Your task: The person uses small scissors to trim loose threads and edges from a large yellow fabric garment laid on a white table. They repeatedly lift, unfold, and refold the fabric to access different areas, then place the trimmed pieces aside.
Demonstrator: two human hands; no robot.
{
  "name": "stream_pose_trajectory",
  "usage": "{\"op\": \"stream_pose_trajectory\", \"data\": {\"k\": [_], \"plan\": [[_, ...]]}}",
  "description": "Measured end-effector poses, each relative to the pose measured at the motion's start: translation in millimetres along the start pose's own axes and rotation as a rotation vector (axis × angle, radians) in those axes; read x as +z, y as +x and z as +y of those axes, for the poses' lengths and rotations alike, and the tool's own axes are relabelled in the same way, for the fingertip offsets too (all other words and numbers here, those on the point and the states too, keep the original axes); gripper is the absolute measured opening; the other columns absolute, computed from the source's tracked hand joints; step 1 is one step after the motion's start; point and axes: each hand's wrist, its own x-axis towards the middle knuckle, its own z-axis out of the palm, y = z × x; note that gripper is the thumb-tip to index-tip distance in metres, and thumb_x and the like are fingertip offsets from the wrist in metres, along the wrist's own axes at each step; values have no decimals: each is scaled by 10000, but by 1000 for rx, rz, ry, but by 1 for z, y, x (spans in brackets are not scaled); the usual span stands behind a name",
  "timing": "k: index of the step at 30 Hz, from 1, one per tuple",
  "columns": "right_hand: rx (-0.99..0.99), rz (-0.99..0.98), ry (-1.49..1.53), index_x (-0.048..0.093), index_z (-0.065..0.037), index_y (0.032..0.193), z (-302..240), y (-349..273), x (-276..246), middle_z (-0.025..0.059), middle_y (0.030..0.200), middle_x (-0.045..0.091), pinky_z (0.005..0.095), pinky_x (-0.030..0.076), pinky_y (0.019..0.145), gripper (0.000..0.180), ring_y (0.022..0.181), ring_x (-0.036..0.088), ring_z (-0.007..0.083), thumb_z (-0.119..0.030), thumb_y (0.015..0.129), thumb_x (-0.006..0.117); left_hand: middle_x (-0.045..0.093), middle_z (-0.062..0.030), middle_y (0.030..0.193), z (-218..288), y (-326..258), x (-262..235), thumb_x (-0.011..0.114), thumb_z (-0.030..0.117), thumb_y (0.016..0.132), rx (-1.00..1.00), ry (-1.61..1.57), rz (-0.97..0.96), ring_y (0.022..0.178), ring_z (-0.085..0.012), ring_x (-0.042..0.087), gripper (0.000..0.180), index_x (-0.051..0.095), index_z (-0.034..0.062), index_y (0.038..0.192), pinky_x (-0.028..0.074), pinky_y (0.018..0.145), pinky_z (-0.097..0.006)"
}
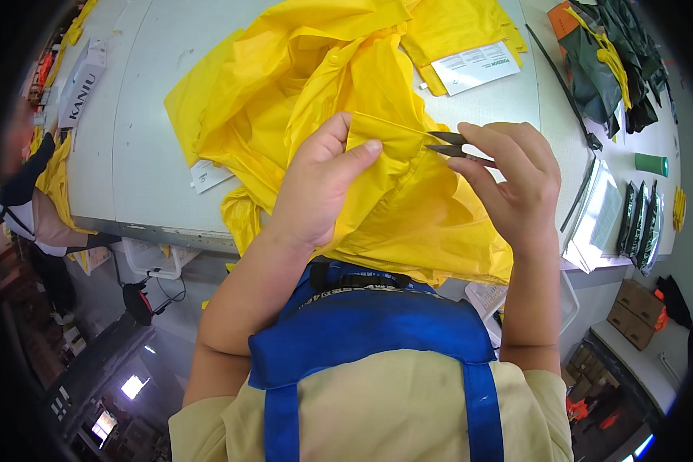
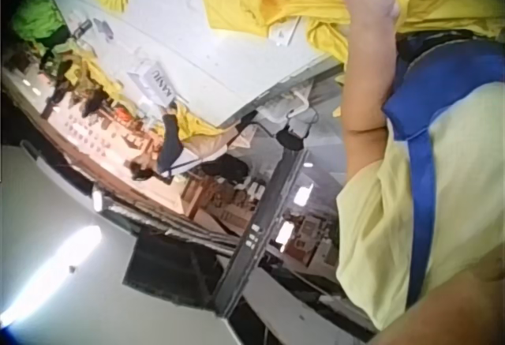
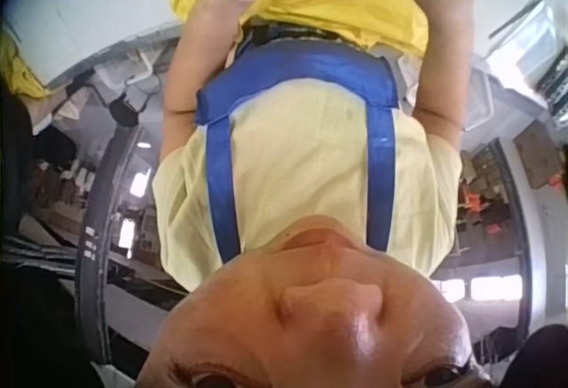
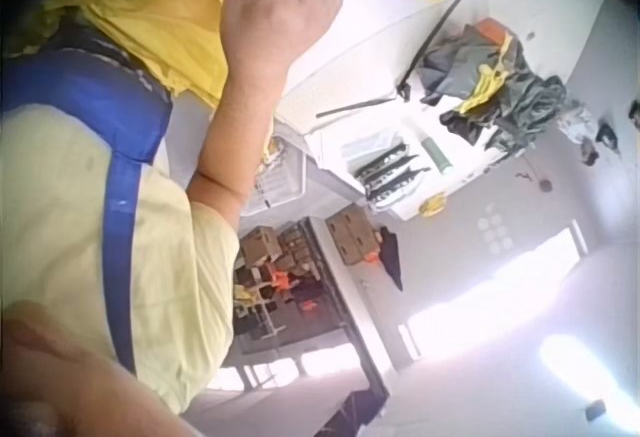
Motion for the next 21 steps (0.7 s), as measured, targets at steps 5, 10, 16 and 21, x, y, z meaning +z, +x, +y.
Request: {"op": "stream_pose_trajectory", "data": {"k": [5, 10, 16, 21], "plan": [[-41, -70, 5, 652, -53, 878, 1, 7, 0, 60, 743, 614, 290, 438, 597, 227, 657, 563, 201, -97, 674, 743, 569, -108, 1181, 1, 0, 1, 486, 33, 896, -7, -1, 7, 1073, -179, 559, 342, 453, -24, 1231, 432, 941, -313], [376, 43, 526, 626, -25, 959, 6, -8, 8, 24, 800, 592, 186, 408, 625, 256, 663, 508, 81, -71, 728, 727, 572, -98, 1181, 2, -1, 1, 493, 22, 888, -8, -42, 6, 1078, -168, 554, 349, 458, -19, 1232, 424, 945, -299], [856, -35, 902, 478, 11, 1223, 2, -27, 40, 39, 1067, 531, 200, 420, 725, 552, 780, 512, 76, -121, 746, 724, 585, -95, 1157, 4, 6, -8, 545, 123, 896, -68, 568, -335, 1037, -169, 566, 366, 462, 26, 1239, 434, 915, -297], [997, -120, 880, 584, 51, 1065, 13, -43, 48, 33, 891, 614, 221, 430, 765, 309, 839, 536, 86, -131, 826, 655, 613, -114, 1071, 26, 80, -47, 609, 194, 849, 194, 1373, -43, 964, -203, 590, 408, 490, 51, 1212, 462, 842, -333]]}}
